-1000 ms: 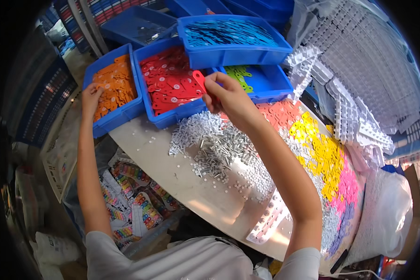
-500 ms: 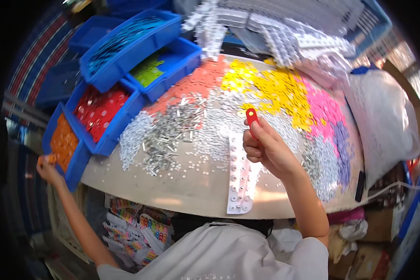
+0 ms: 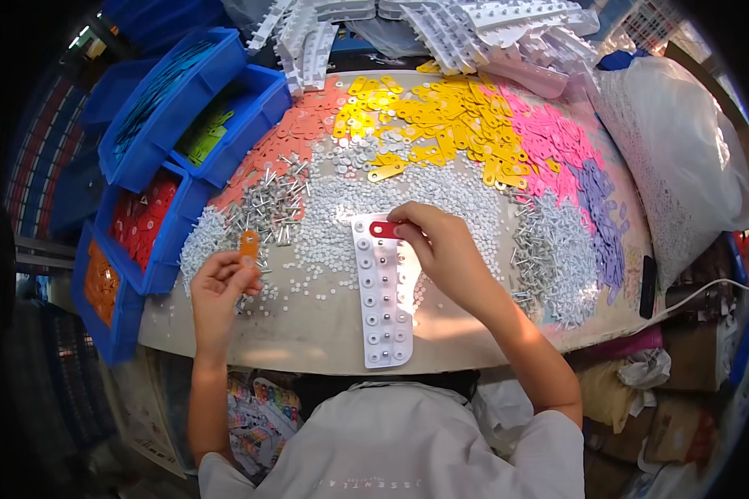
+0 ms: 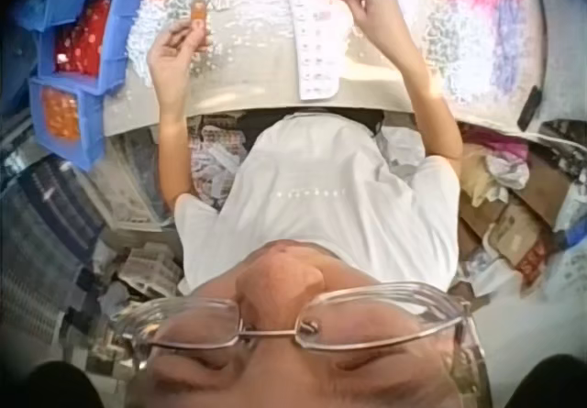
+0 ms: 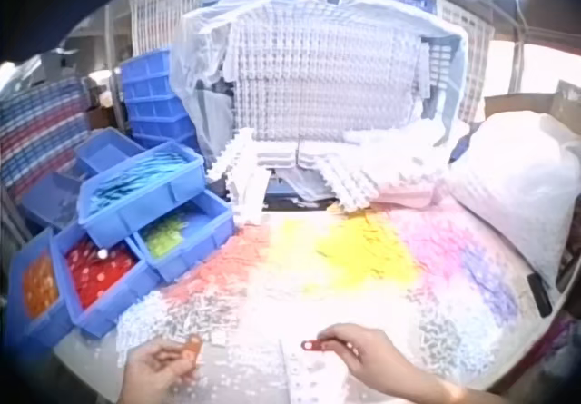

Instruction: Manually assembling a toy xylophone by placing colored plates onto a plastic frame.

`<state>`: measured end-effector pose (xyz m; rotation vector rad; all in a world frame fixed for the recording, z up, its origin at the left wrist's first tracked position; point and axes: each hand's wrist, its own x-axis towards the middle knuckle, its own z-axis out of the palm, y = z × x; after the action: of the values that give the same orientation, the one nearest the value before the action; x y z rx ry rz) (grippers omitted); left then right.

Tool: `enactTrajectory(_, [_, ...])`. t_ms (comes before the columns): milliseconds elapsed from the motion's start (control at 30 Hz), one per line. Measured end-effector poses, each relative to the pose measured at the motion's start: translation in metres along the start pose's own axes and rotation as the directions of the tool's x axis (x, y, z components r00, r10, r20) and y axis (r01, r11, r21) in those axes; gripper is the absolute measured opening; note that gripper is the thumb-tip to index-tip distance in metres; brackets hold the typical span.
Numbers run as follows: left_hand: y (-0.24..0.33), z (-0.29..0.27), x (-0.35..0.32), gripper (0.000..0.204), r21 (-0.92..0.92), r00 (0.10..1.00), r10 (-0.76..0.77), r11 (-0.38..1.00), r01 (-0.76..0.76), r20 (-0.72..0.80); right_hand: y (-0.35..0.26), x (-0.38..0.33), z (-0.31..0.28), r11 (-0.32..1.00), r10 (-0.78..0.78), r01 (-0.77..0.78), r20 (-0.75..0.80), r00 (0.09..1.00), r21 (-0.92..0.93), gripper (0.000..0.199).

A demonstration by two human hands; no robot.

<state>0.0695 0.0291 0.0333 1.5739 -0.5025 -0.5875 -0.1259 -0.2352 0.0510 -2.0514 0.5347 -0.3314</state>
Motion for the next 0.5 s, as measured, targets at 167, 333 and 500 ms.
enactTrajectory(167, [-0.001, 0.042, 0.023, 0.013, 0.017, 0.981, -0.12, 0.993, 0.119, 0.152, 0.014, 0.004, 0.015, 0.967, -0.18, 0.173, -0.023, 0.983, -0.186, 0.008])
enactTrajectory(333, [-0.008, 0.071, 0.046, 0.014, -0.012, 0.973, -0.086, 0.996, 0.091, 0.214, 0.032, 0.011, 0.039, 0.914, -0.286, 0.251, -0.069, 0.956, -0.32, 0.009])
enactTrajectory(500, [-0.013, 0.079, 0.068, 0.012, 0.235, 0.946, 0.037, 0.965, -0.118, 0.323, 0.035, 0.014, 0.041, 0.87, -0.284, 0.213, -0.1, 0.953, -0.445, 0.021])
